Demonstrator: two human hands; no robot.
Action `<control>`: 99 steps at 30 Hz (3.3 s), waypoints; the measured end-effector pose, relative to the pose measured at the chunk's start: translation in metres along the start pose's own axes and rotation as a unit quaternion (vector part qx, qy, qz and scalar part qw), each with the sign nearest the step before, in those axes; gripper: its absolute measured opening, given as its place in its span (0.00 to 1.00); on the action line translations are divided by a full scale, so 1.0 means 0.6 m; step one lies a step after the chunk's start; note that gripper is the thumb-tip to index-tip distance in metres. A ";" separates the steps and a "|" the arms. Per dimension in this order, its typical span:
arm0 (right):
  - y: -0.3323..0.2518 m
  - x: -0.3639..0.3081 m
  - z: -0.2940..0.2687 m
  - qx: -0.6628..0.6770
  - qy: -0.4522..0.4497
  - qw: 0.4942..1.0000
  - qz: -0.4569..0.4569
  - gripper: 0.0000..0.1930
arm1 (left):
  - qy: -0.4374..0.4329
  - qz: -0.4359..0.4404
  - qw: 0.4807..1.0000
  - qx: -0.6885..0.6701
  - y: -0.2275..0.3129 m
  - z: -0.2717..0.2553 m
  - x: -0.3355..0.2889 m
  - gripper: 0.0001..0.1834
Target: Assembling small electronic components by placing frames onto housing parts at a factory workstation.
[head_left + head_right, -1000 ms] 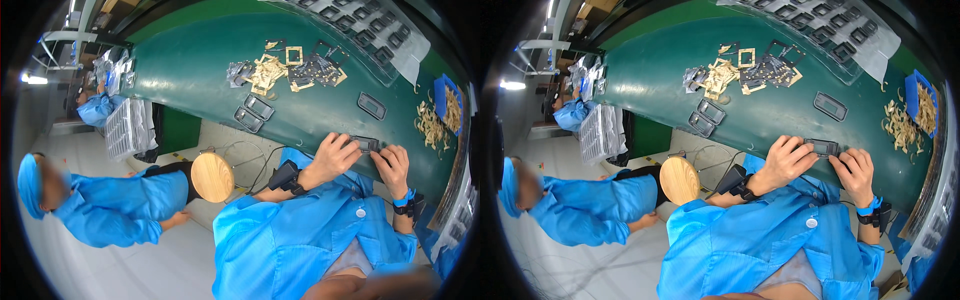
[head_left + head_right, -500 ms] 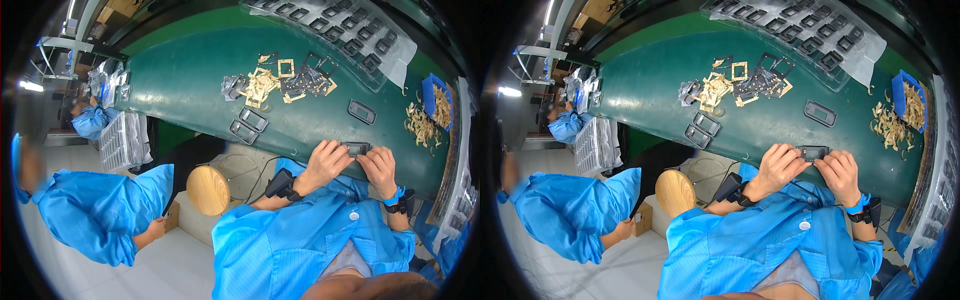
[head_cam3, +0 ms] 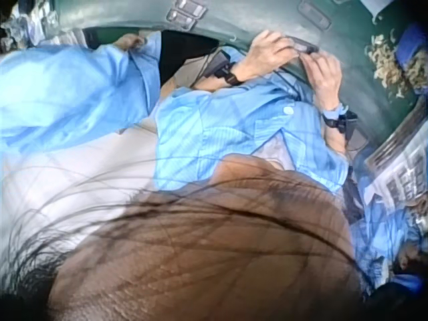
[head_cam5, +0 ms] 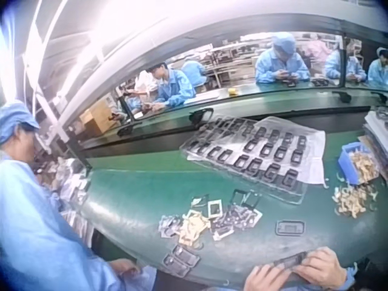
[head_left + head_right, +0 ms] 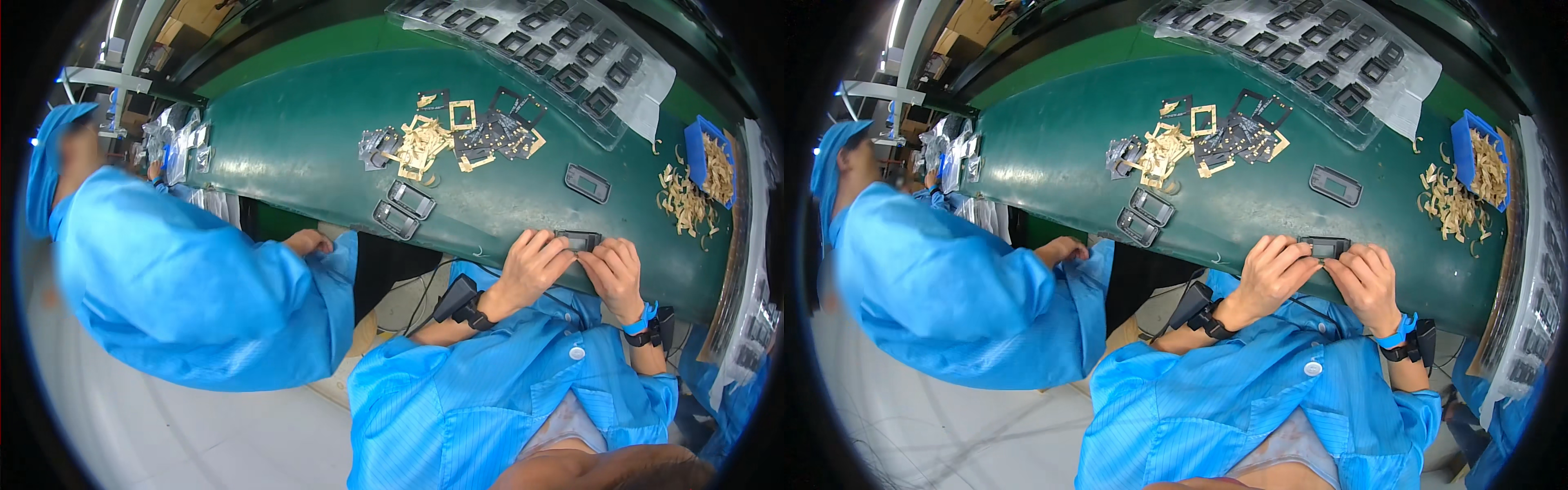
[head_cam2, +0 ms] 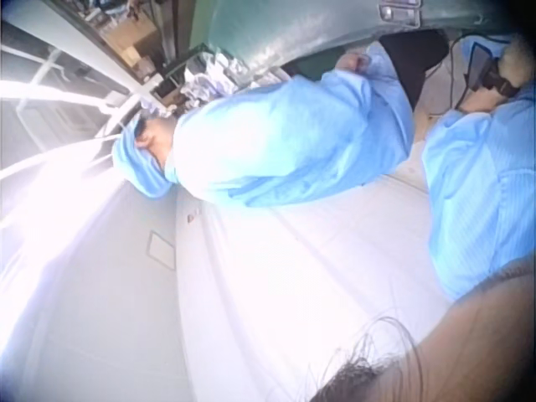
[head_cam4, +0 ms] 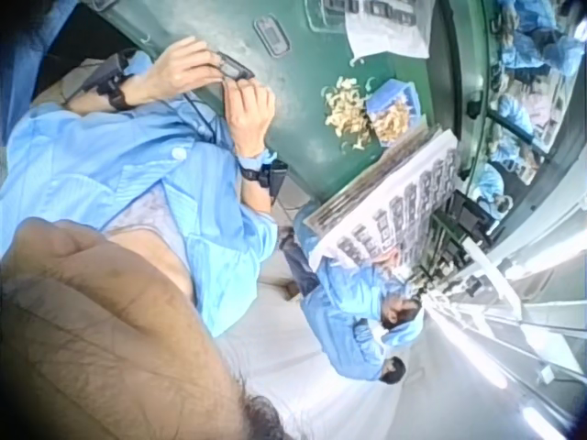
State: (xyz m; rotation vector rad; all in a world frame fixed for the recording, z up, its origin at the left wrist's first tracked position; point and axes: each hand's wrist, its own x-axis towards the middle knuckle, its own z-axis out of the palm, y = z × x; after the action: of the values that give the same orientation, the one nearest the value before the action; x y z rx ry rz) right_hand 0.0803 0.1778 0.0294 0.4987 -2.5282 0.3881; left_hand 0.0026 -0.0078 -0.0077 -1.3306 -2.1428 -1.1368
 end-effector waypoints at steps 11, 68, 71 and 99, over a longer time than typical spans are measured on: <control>0.012 -0.016 -0.015 -0.034 0.006 0.999 0.000 0.12 | 0.027 -0.029 0.999 -0.030 0.000 -0.001 -0.004 0.10; 0.016 -0.035 -0.013 0.130 -0.014 0.982 0.140 0.10 | -0.067 -0.110 0.990 -0.048 0.003 -0.034 0.001 0.13; 0.007 -0.023 -0.017 0.144 -0.015 0.980 0.138 0.08 | -0.085 -0.111 0.989 -0.047 0.009 -0.034 0.011 0.11; -0.158 0.219 0.172 0.167 0.006 0.979 0.115 0.13 | 0.078 -0.350 0.923 0.143 -0.140 -0.281 -0.121 0.52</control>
State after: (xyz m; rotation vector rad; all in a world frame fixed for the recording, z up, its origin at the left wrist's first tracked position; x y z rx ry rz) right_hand -0.0293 0.0199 0.0330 0.3226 -2.5259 0.9103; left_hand -0.0520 -0.2013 0.0089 -0.3208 -2.6052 -1.0468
